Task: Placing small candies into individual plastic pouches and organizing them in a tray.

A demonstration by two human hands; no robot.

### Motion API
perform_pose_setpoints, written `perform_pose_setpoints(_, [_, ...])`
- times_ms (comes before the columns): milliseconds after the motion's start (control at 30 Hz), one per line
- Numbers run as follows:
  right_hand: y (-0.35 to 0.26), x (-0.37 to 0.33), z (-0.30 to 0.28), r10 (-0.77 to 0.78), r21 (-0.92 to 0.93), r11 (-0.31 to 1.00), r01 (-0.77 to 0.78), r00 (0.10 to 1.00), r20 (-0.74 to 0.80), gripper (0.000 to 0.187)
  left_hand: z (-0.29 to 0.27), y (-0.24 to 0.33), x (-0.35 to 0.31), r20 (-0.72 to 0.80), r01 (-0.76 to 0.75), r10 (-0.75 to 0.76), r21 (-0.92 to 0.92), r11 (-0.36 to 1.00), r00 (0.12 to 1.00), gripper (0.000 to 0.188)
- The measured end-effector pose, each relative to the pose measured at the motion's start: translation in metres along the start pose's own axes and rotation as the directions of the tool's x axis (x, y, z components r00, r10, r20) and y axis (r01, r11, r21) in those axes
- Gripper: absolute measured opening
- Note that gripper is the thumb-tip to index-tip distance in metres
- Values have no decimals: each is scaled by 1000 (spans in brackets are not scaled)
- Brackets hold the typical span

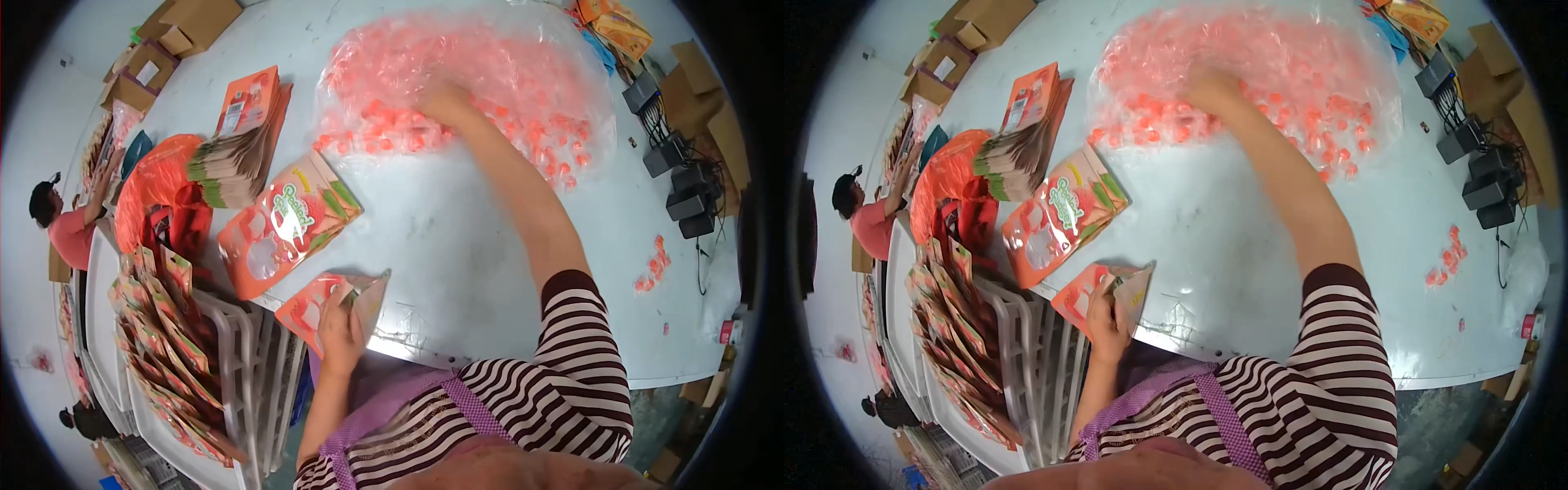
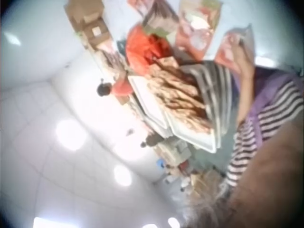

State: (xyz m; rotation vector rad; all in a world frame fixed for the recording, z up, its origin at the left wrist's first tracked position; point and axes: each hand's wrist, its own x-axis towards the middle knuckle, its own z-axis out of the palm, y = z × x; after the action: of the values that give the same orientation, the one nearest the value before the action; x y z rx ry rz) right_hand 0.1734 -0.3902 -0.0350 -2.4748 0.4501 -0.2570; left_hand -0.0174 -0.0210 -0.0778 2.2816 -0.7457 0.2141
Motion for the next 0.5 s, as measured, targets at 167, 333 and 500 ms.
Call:
perform_pose_setpoints(167, [6, -61, -17, -312, -149, 933, 326, 944, 109, 37, -2, -2, 5, -29, -29, 29, -2, 1000, 999, 20])
perform_pose_setpoints(333, [13, -120, -13, -547, -156, 822, 548, 836, 49, 28, -2, 1, 5, -4, 3, -3, 9, 1000, 1000, 7])
perform_pose_setpoints(500, [13, -163, -27, -613, -187, 755, 629, 777, 141, 23, 0, 0, 9, -56, -78, 78, -5, 997, 995, 10])
